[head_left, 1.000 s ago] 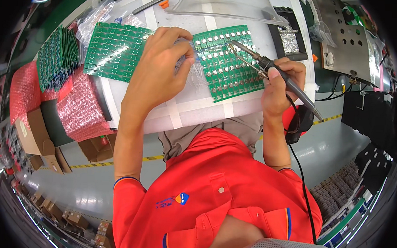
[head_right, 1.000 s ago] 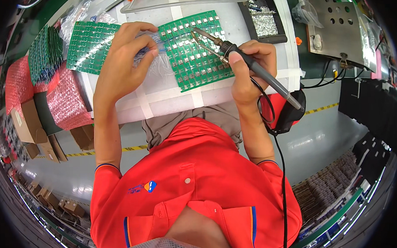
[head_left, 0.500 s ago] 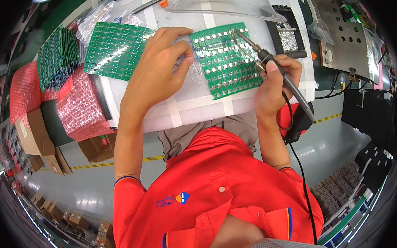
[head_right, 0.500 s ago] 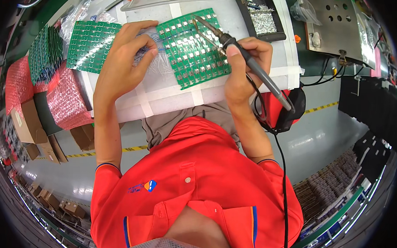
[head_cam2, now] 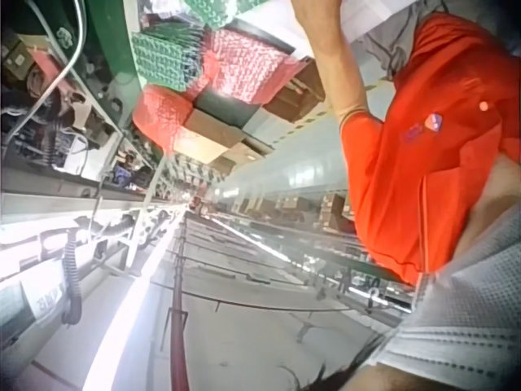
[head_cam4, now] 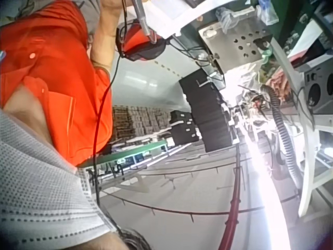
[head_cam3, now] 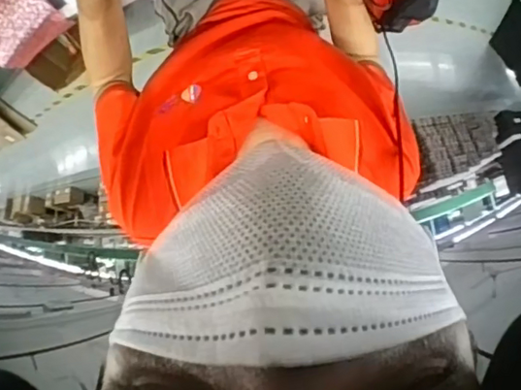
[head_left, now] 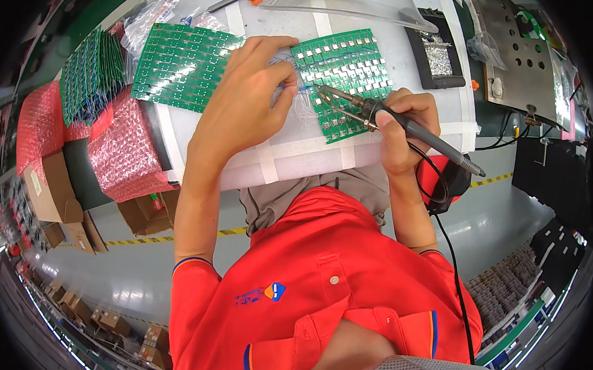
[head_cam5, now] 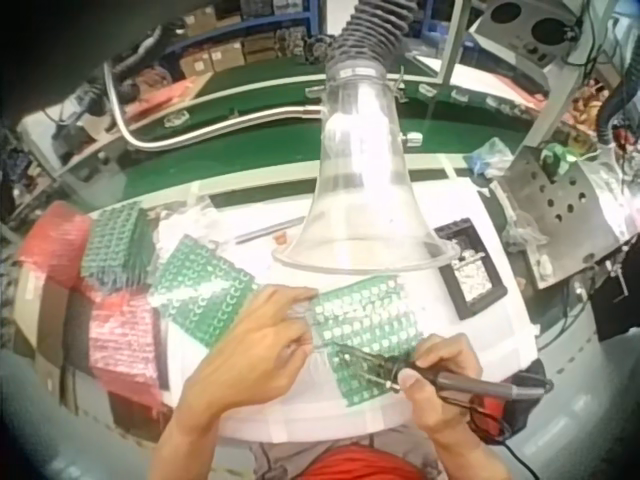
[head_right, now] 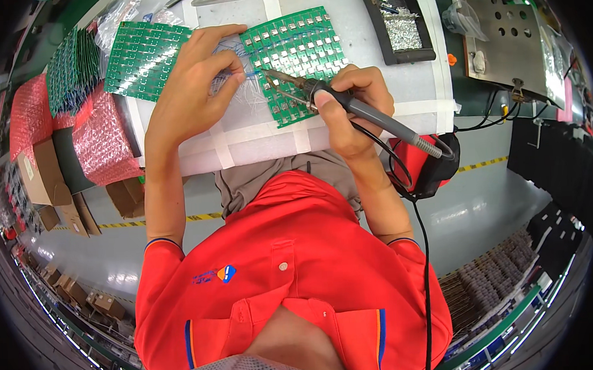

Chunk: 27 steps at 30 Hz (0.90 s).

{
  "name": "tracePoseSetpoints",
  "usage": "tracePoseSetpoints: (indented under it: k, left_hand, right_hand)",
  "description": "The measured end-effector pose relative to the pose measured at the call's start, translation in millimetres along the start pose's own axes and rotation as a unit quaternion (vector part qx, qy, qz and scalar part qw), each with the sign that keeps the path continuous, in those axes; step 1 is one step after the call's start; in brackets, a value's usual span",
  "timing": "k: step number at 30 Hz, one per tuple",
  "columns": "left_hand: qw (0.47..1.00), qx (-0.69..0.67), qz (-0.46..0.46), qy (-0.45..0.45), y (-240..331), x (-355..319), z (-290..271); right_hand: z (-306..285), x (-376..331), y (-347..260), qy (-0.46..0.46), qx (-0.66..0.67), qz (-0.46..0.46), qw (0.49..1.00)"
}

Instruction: Soldering electronic components onto printed circuit boards at a factory workstation.

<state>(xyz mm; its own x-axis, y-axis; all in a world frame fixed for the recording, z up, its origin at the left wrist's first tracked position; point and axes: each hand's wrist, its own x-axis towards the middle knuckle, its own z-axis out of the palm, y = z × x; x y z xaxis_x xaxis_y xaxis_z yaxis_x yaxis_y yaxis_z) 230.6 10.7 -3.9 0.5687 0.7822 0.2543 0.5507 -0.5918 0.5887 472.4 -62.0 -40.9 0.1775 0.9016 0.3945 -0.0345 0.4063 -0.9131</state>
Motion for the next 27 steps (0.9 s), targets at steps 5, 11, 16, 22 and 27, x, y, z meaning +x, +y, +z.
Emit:
tracePoseSetpoints:
  k: [5, 11, 16, 22, 27]
  left_hand:
    - [1.0, -0.004, 0.001, -0.008, 1.1, -2.1, -1.5]
    - [1.0, -0.005, -0.005, -0.009, 2.9, -4.5, -1.3]
    - [1.0, -0.002, -0.008, -0.01, 3.2, -4.8, -1.5]
    - [1.0, -0.005, -0.009, -0.007, 3.3, -5.0, -0.9]
    - [1.0, -0.002, -0.009, -0.01, 2.5, -5.3, -0.8]
  right_hand:
    - [0.0, 0.5, -0.7, -0.014, -0.016, 0.0, 1.0]
    - [0.0, 1.6, 0.0, -0.026, -0.023, -0.006, 0.999]
    - [-0.3, 1.3, -0.7, -0.034, -0.03, 0.004, 0.999]
    - [1.3, 1.0, 0.6, -0.007, 0.018, -0.009, 1.0]
    - [-0.7, 2.0, 0.3, -0.037, -0.013, 0.003, 0.999]
